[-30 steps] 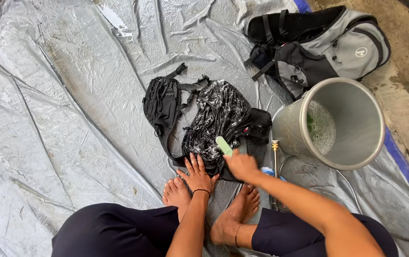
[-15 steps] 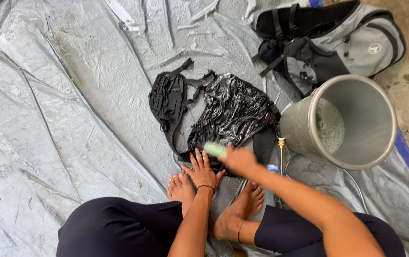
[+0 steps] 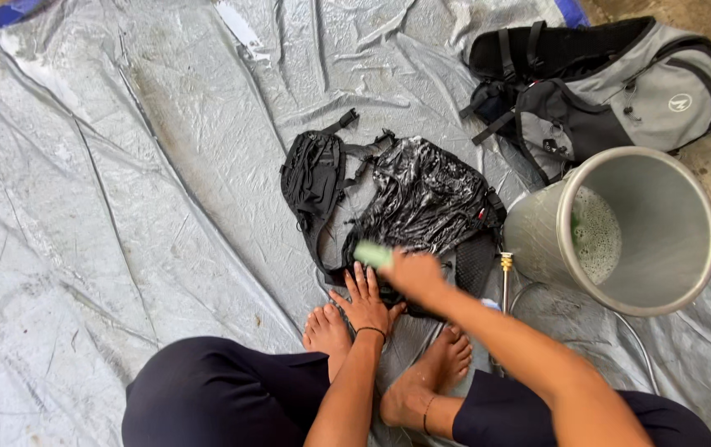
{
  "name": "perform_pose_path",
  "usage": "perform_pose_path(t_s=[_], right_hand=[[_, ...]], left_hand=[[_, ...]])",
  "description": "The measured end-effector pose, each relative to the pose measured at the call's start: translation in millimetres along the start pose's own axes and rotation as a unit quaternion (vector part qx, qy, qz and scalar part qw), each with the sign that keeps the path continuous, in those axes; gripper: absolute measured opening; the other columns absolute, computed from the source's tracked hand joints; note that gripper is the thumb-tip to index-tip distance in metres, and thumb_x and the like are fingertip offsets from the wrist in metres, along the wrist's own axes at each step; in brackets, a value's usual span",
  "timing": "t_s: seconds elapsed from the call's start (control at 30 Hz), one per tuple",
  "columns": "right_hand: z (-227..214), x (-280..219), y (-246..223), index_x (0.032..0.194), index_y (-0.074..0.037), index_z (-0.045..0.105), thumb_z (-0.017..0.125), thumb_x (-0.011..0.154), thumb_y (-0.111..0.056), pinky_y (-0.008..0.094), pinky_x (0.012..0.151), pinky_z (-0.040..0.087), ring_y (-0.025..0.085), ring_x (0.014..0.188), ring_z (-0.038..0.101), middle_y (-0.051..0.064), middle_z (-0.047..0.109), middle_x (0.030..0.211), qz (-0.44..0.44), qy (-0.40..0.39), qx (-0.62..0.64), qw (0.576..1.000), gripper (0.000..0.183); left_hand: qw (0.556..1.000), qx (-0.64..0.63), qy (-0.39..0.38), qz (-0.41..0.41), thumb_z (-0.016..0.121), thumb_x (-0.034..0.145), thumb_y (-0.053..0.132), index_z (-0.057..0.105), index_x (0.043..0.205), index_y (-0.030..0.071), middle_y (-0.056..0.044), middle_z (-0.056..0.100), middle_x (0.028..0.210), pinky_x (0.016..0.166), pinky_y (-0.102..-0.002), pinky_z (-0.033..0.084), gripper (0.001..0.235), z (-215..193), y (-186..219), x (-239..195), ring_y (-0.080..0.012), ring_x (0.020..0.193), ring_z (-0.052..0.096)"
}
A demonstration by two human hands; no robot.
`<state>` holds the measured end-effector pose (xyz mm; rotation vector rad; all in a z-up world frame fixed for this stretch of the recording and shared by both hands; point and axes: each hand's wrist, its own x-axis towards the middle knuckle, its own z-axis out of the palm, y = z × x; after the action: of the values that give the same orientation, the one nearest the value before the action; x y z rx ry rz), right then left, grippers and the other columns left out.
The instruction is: The person washes a black backpack by hand using a brush and soapy water while sitting on a tarp.
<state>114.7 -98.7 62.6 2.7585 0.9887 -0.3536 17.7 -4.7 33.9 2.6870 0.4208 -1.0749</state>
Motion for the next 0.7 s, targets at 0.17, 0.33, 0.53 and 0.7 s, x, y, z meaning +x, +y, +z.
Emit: perform_pose_path(t_s=[0.17, 0.33, 0.53, 0.7], right_hand=[[47.5, 53.5, 88.5, 0.143, 0.004, 0.055, 0.027, 0.111, -0.069, 0.061, 0.087, 0.057, 0.046, 0.102, 0.079, 0.027, 0.079, 0.106, 0.244, -0.088, 0.096, 0.961, 0.084], [37.2, -47.8, 44.3, 0.127, 0.008, 0.064, 0.050, 0.105, -0.062, 0.056, 0.069, 0.061, 0.042, 0.076, 0.080, 0.022, 0.076, 0.081, 0.024, -0.037, 0.015, 0.999, 0.074], [42.1, -36.3, 124.3, 0.114, -0.006, 0.060, 0.043, 0.106, -0.067, 0.050, 0.068, 0.062, 0.034, 0.073, 0.081, 0.012, 0.077, 0.076, 0.115, -0.019, -0.065, 0.991, 0.064], [-29.5, -41.0, 47.0, 0.110, -0.005, 0.056, 0.033, 0.110, -0.064, 0.054, 0.087, 0.062, 0.044, 0.098, 0.081, 0.020, 0.079, 0.096, 0.180, -0.176, 0.133, 0.959, 0.064]], left_hand=[[1.000, 0.025, 0.001, 0.004, 0.031, 0.096, 0.089, -0.011, 0.176, 0.016, -0.014, -0.021, 0.183, 0.122, -0.087, 0.003, 0.116, -8.4, -1.2, -1.9, -0.0449, 0.166, -0.018], [1.000, 0.013, -0.003, 0.009, 0.036, 0.096, 0.088, -0.010, 0.176, 0.014, -0.016, -0.019, 0.183, 0.122, -0.086, 0.006, 0.118, -4.9, 2.6, -6.2, -0.0456, 0.166, -0.017], [0.999, 0.036, 0.007, 0.002, 0.036, 0.096, 0.088, -0.007, 0.177, 0.014, -0.015, -0.014, 0.184, 0.122, -0.086, 0.007, 0.118, -0.6, -0.5, -8.7, -0.0451, 0.167, -0.016], [0.999, 0.039, 0.009, -0.002, 0.036, 0.096, 0.089, -0.008, 0.177, 0.015, -0.014, -0.015, 0.184, 0.123, -0.085, 0.008, 0.118, -2.5, 1.5, 0.4, -0.0448, 0.167, -0.016]])
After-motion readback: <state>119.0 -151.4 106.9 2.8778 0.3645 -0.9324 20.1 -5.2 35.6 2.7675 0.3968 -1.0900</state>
